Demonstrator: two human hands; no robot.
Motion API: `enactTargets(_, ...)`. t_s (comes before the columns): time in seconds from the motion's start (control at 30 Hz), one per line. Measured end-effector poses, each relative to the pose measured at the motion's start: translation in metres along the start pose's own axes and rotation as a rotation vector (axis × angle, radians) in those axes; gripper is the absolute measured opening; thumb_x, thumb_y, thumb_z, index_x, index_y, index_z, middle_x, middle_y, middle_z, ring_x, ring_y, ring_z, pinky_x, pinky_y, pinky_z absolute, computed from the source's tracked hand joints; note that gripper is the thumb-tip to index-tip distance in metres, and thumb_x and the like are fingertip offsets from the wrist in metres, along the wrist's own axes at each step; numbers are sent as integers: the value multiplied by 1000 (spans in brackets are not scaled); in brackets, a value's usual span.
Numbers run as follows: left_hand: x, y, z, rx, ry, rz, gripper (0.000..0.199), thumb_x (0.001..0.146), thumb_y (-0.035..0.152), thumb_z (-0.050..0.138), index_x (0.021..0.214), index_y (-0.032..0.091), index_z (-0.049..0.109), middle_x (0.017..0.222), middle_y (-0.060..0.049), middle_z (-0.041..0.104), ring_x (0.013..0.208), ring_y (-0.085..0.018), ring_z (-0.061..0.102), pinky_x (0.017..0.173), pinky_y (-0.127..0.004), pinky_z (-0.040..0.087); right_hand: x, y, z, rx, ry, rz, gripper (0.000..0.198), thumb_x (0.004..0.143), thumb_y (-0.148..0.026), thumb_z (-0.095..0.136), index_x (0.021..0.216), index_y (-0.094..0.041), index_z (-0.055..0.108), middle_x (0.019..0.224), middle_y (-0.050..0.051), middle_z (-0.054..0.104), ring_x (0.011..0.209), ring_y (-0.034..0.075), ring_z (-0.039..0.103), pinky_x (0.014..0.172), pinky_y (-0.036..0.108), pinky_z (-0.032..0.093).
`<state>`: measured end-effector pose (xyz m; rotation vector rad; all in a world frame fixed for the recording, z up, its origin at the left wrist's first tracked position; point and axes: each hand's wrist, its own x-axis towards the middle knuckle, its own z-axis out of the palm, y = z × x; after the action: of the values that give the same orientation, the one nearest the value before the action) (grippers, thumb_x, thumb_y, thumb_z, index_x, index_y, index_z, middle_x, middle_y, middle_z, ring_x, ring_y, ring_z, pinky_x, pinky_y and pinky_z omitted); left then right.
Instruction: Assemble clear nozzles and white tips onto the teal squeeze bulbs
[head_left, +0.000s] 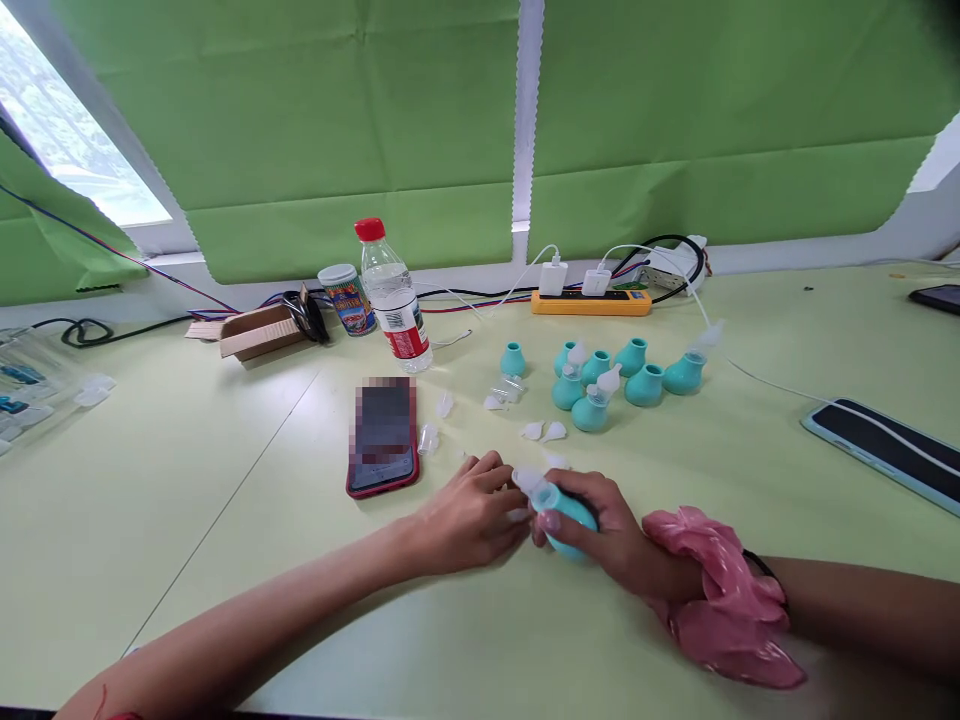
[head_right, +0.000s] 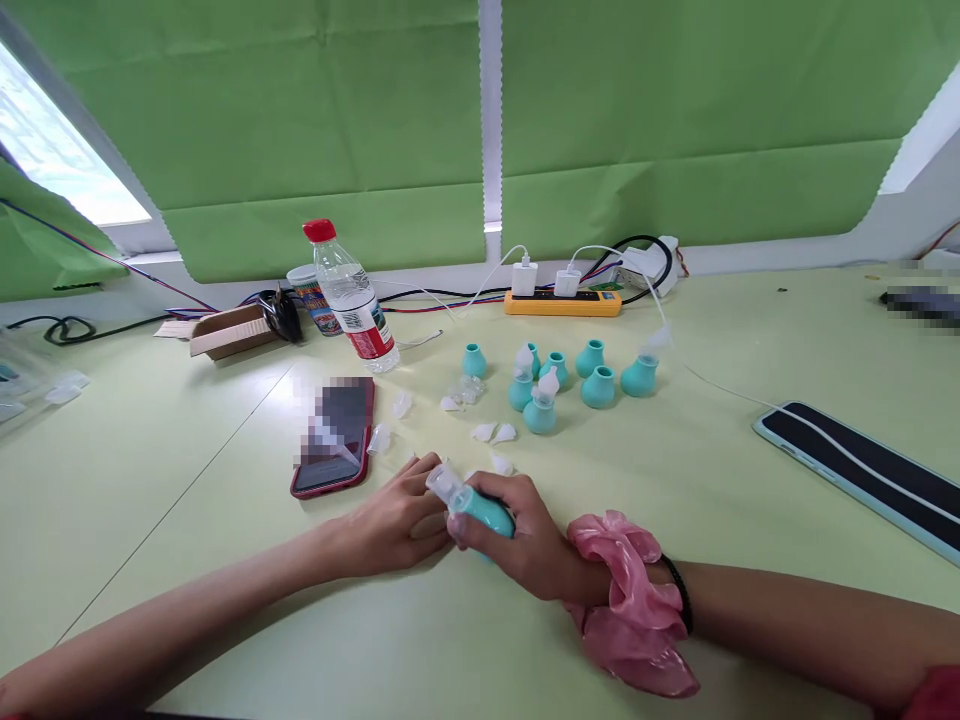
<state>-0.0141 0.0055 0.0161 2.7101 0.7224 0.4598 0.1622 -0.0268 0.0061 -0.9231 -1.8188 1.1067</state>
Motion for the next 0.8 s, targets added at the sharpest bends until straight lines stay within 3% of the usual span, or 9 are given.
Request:
enactTargets(0.1,-2,-4,7,-196,217,-66,12,79,20,48,78,16,59,76,-6,56,71,-14,49,64,-26,42,5,1,-3,-27,39,-43,24,79,-36,44,70,-15,50,62,1,49,59,12,45,55,24,36)
enactTargets(0.2,-3,-4,10,-500,481,-289,1,73,17,55,74,16,55,80,-6,56,73,-13,53,64,-24,44,6,3,-2,-148,54,-116,15,78,-30,45,79,-16,49,68,1,50,63,12,46,60,24,37)
enactTargets(0.3,-2,-3,7,-868,630,-499,12,68,18,62,75,16,53,83,-3,56,73,-12,55,63,-23,47,6,8,0,-294,41,-105,14,77,-27,49,86,-18,49,70,0,52,61,12,46,61,23,37)
enactTargets(0.43,-1,-1,-1,-1236,629,-672,32,64,20,69,93,14,58,89,-5,62,78,-14,59,75,-27,47,7,10,2,-353,28,-60,11,78,-28,48,85,-19,48,70,-1,53,62,12,47,61,23,37)
enactTargets(0.57,-2,-4,-2,-1502,555,-762,17,63,19,69,77,12,62,89,-6,64,79,-13,59,77,-26,47,10,7,3,-336,15,8,11,80,-28,45,86,-18,46,68,-1,50,60,11,44,58,23,36)
enactTargets(0.8,-1,-9,0,-1621,557,-763,12,63,17,70,70,12,61,77,-4,66,71,-11,60,75,-25,48,9,5,5,-316,23,52,12,81,-29,44,84,-18,45,67,-2,47,58,11,41,57,23,34)
